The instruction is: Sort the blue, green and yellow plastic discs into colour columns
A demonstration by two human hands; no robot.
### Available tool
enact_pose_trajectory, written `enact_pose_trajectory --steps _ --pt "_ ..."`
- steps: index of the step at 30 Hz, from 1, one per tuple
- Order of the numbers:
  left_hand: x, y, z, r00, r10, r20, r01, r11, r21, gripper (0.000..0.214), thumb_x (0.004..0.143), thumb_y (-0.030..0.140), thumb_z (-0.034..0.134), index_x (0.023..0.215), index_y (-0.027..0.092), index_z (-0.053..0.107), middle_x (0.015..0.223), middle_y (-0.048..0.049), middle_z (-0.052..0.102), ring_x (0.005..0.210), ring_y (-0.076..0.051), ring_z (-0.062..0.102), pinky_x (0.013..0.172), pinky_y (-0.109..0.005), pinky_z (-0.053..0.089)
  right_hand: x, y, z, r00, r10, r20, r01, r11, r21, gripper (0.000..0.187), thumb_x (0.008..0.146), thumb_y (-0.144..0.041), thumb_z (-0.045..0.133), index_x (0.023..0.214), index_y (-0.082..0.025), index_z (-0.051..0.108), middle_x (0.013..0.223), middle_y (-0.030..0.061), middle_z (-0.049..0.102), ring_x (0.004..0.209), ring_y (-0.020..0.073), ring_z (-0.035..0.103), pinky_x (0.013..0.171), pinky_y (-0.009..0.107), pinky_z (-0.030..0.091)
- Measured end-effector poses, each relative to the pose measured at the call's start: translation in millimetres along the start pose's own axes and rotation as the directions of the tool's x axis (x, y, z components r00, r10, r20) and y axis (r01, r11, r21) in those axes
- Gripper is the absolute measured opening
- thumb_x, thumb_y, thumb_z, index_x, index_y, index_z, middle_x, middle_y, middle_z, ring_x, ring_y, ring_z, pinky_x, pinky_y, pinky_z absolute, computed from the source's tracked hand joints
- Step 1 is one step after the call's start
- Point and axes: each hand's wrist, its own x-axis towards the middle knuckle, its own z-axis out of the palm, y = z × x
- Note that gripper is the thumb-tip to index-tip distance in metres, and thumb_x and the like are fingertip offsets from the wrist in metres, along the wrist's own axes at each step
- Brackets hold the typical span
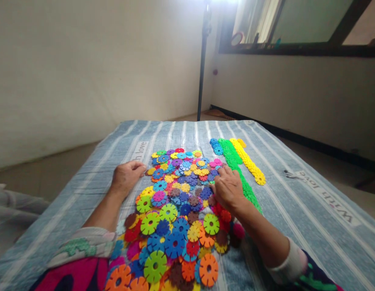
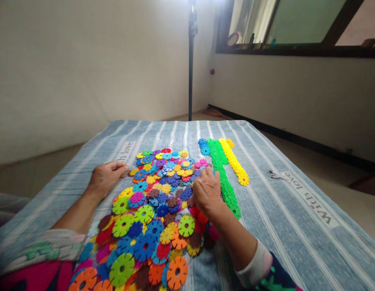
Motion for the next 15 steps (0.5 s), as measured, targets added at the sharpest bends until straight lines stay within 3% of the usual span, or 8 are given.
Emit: enact_pose_trajectory --steps 8,15 --pt "0 -1 1.6 1.000 -0.005 -0.005 0.005 0.999 -0.044 0.019 0.059 0.034 0.059 0.069 0.018 0.065 0.052 0.0036 0.060 0.054 -0.016 0.059 0.059 -0.025 0.043 3 2 8 0.998 -0.058 0.019 0.057 0.998 0.017 0.024 0.090 -0.022 0.046 0.084 -0.017 0.069 0.104 0.0136 0.061 0.111 0.0288 0.043 0.089 0.043 0.035" --pt "0 -1 2.3 1.000 -0.009 -0.007 0.008 0.998 -0.060 0.020 0.058 0.035 0.059 0.069 0.018 0.064 0.052 0.0033 0.061 0.054 -0.016 0.058 0.059 -0.025 0.042 4 5 13 0.997 -0.072 0.015 0.071 0.995 0.069 0.022 0.091 -0.028 0.048 0.094 -0.016 0.067 0.114 0.0131 0.058 0.122 0.0283 0.037 0.094 0.042 0.033"
